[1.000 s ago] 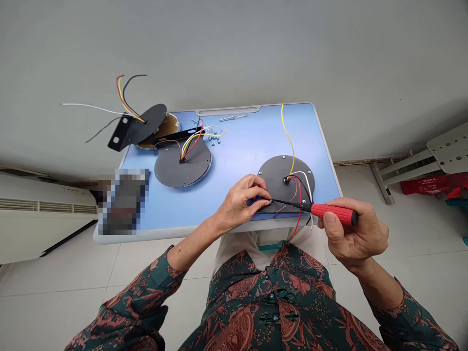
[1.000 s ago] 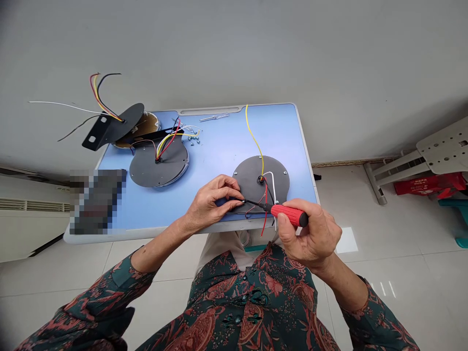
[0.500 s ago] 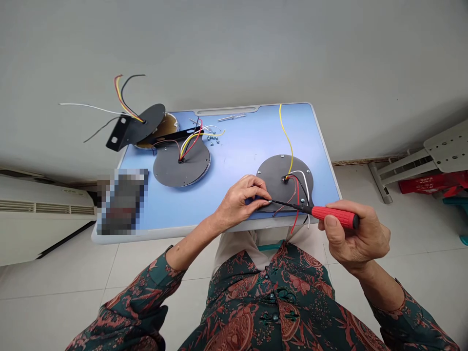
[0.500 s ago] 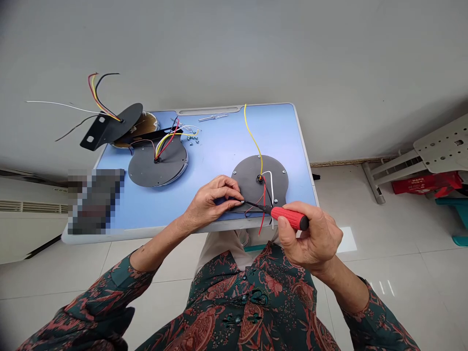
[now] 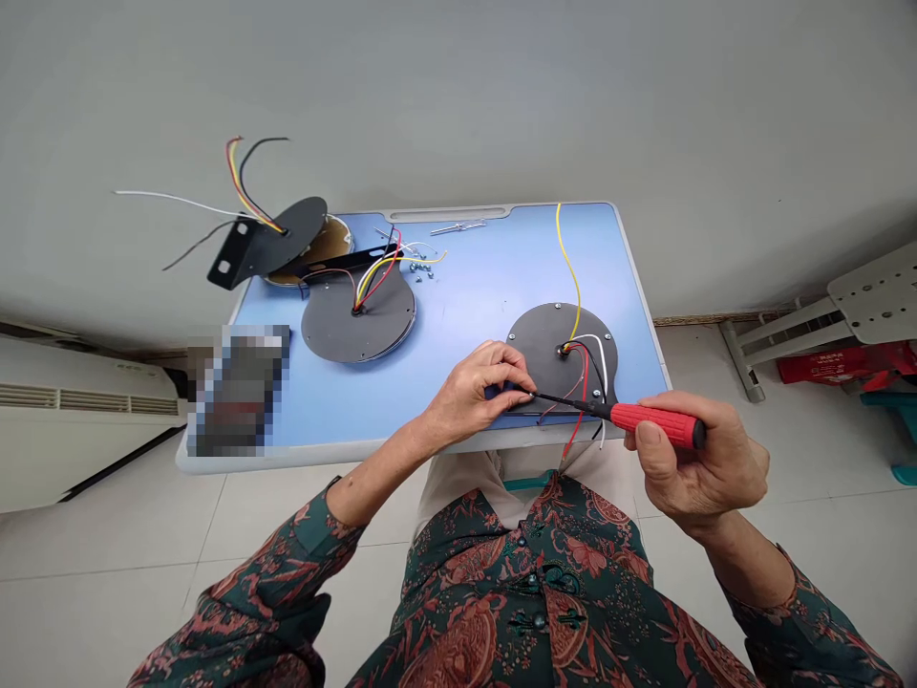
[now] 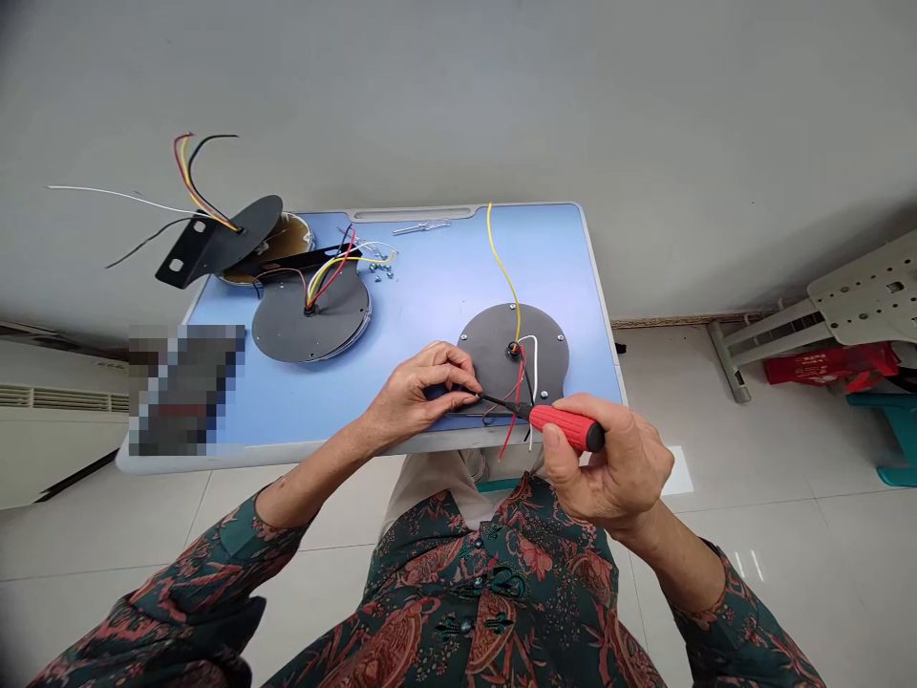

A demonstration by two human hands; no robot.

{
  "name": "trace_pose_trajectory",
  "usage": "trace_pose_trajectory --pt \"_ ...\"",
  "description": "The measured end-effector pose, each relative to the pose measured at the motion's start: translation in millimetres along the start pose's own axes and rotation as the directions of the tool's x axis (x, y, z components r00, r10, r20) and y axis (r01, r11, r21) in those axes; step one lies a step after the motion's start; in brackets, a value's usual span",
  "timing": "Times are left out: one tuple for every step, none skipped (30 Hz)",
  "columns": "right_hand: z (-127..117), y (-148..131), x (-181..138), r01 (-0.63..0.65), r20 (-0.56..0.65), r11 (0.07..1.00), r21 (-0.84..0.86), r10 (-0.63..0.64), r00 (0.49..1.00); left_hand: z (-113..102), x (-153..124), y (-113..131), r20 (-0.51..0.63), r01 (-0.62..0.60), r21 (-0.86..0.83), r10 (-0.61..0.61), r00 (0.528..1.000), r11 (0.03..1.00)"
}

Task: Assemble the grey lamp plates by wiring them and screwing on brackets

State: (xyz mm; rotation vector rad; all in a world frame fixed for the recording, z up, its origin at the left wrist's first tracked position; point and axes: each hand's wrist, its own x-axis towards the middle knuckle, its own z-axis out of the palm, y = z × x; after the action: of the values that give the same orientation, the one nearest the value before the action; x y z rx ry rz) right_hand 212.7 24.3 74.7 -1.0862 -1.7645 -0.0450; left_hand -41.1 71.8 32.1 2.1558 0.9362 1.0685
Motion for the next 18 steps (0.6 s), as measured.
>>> trace_pose_trajectory --pt "-0.6 -0.7 1.6 0.006 0.01 1.0 -0.002 -0.006 1.0 0.0 -0.1 -0.2 0.002 -0.001 0.0 0.001 1.0 1.0" --pt "-1.2 -1.5 3.6 0.014 0.02 1.0 -0.004 -0.014 1.0 -0.1 -0.1 -0.5 0.005 -0.001 0.0 0.001 1.0 1.0" --pt "-1.9 -2.5 6.0 0.023 0.028 1.0 -0.007 -0.023 0.999 -0.2 -0.1 -0.8 0.008 0.0 0.0 0.0 1.0 1.0" --pt "-2.5 -3.7 8.9 0.039 0.037 0.999 -0.016 -0.038 0.999 -0.4 -0.1 -1.1 0.011 0.0 -0.002 0.0 1.0 1.0" --pt "-2.9 -5.1 12.1 0.06 0.046 0.998 -0.034 -0.058 0.997 -0.6 -0.1 -1.4 0.013 0.0 -0.003 0.0 1.0 1.0" --pt "-3.2 -6.7 15.7 0.085 0.054 0.995 -0.058 -0.082 0.995 -0.8 -0.1 -1.5 0.015 0.001 -0.005 -0.001 1.0 1.0" --pt "-3.2 -8.6 19.4 0.111 0.065 0.99 -0.085 -0.106 0.992 -1.1 -0.1 -1.6 0.018 0.003 -0.007 -0.003 1.0 1.0" --pt "-3.1 -10.5 23.1 0.136 0.08 0.985 -0.106 -0.128 0.989 -1.3 -0.1 -1.5 0.022 0.007 -0.009 -0.006 1.0 1.0" --pt "-2.8 -12.5 26.5 0.156 0.096 0.98 -0.12 -0.145 0.985 -1.6 -0.2 -1.3 0.025 0.012 -0.01 -0.012 1.0 1.0" --pt "-2.4 -14.3 29.6 0.173 0.112 0.977 -0.124 -0.16 0.981 -1.8 -0.2 -1.1 0.027 0.019 -0.01 -0.019 0.999 1.0" --pt "-1.9 -15.9 32.1 0.187 0.126 0.975 -0.121 -0.172 0.977 -1.9 -0.3 -1.0 0.029 0.024 -0.009 -0.024 0.999 1.0" --pt "-1.4 -17.2 34.0 0.199 0.136 0.973 -0.117 -0.183 0.974 -2.1 -0.4 -0.9 0.03 0.027 -0.008 -0.027 0.999 1.0" --pt "-1.1 -18.1 35.2 0.209 0.142 0.971 -0.117 -0.192 0.971 -2.2 -0.5 -0.9 0.031 0.026 -0.006 -0.026 0.999 1.0" --pt "-0.8 -18.7 35.9 0.215 0.145 0.969 -0.123 -0.197 0.97 -2.2 -0.6 -1.1 0.029 0.021 -0.004 -0.021 0.999 1.0" --pt "-0.7 -19.0 36.1 0.219 0.145 0.966 -0.134 -0.2 0.969 -2.2 -0.7 -1.5 0.028 0.015 -0.001 -0.015 1.0 1.0" --pt "-0.7 -19.0 35.9 0.221 0.141 0.964 -0.148 -0.201 0.969 -2.1 -0.8 -1.9 0.025 0.009 0.002 -0.009 1.0 1.0" --pt "-0.7 -18.9 35.4 0.222 0.135 0.962 -0.161 -0.201 0.97 -2.1 -0.9 -2.4 0.022 0.003 0.005 -0.003 1.0 1.0" --pt "-0.8 -18.9 34.9 0.221 0.131 0.96 -0.172 -0.2 0.971 -2.0 -1.0 -2.9 0.021 -0.001 0.008 0.001 1.0 1.0"
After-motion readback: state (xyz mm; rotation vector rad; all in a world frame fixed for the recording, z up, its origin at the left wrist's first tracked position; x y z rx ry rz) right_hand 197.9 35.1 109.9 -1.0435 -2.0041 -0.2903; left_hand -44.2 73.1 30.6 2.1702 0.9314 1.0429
